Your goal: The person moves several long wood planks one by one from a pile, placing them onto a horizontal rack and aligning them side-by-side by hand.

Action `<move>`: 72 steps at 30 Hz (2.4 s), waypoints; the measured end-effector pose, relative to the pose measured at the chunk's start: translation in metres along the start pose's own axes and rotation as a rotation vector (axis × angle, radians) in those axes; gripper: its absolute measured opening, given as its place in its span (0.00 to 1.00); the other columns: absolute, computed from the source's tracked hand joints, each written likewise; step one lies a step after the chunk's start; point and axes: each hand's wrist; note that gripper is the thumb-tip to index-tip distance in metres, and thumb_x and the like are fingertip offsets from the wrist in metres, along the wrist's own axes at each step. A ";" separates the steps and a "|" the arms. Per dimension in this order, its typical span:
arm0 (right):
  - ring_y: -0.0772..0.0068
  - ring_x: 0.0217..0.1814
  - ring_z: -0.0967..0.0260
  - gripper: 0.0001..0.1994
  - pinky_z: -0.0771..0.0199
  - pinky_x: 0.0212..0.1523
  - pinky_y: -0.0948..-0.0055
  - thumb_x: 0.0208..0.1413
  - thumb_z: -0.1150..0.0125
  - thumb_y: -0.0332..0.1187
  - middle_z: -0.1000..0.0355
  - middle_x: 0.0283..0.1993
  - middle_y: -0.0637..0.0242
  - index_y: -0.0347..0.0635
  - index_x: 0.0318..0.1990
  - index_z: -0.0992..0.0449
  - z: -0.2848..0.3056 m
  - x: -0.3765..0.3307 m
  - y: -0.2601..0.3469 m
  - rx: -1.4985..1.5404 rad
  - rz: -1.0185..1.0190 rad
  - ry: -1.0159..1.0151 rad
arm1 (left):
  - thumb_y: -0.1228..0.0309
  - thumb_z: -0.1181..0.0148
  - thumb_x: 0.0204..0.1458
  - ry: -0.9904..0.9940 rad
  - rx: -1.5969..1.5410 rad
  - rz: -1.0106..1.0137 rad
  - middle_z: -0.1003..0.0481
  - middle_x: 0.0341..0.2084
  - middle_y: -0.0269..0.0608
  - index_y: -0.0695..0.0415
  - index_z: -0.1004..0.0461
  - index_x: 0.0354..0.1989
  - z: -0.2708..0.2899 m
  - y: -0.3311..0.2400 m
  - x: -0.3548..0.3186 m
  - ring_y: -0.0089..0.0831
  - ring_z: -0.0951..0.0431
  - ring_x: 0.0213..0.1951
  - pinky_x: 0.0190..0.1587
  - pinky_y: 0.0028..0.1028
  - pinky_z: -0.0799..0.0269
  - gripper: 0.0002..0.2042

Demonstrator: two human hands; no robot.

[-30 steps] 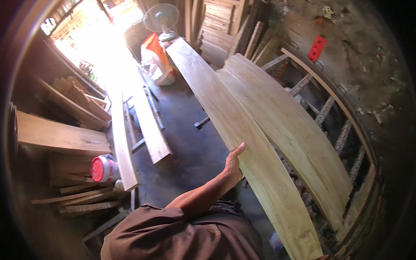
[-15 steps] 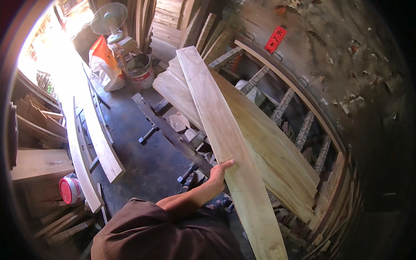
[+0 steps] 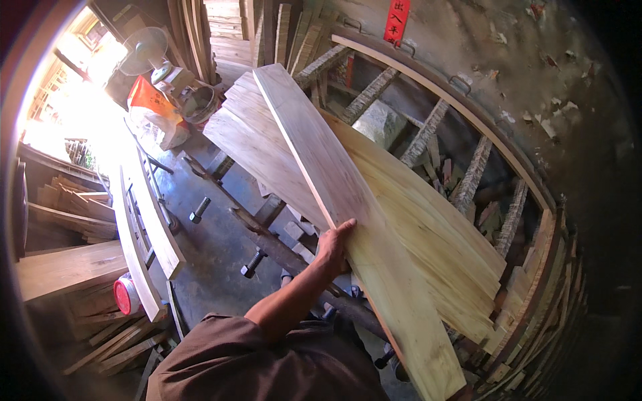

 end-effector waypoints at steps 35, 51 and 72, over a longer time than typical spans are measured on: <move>0.42 0.65 0.37 0.22 0.31 0.60 0.47 0.40 0.32 0.23 0.32 0.59 0.48 0.38 0.48 0.24 -0.565 0.221 0.300 -0.785 1.574 0.259 | 0.58 0.49 0.60 -0.045 2.206 -1.201 0.55 0.74 0.59 0.63 0.46 0.70 -0.079 0.030 0.269 0.60 0.59 0.74 0.74 0.53 0.63 0.32; 0.27 0.79 0.69 0.51 0.64 0.74 0.33 0.40 0.22 0.34 0.61 0.76 0.38 0.41 0.72 0.49 -0.797 0.176 0.282 -0.780 1.627 0.621 | 0.67 0.49 0.52 -0.033 2.041 -1.039 0.54 0.74 0.55 0.56 0.38 0.67 -0.080 0.020 0.265 0.55 0.57 0.75 0.74 0.52 0.61 0.30; 0.32 0.78 0.61 0.58 0.62 0.72 0.32 0.42 0.22 0.42 0.56 0.76 0.38 0.52 0.76 0.59 -0.834 0.226 0.358 -0.993 1.603 0.239 | 0.65 0.52 0.56 0.007 1.940 -1.016 0.52 0.74 0.54 0.58 0.33 0.64 -0.087 0.014 0.252 0.52 0.56 0.75 0.75 0.47 0.61 0.25</move>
Point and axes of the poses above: each hand's wrist, its own x-axis towards the middle knuckle, its own z-axis out of the back of the hand, y = z × x
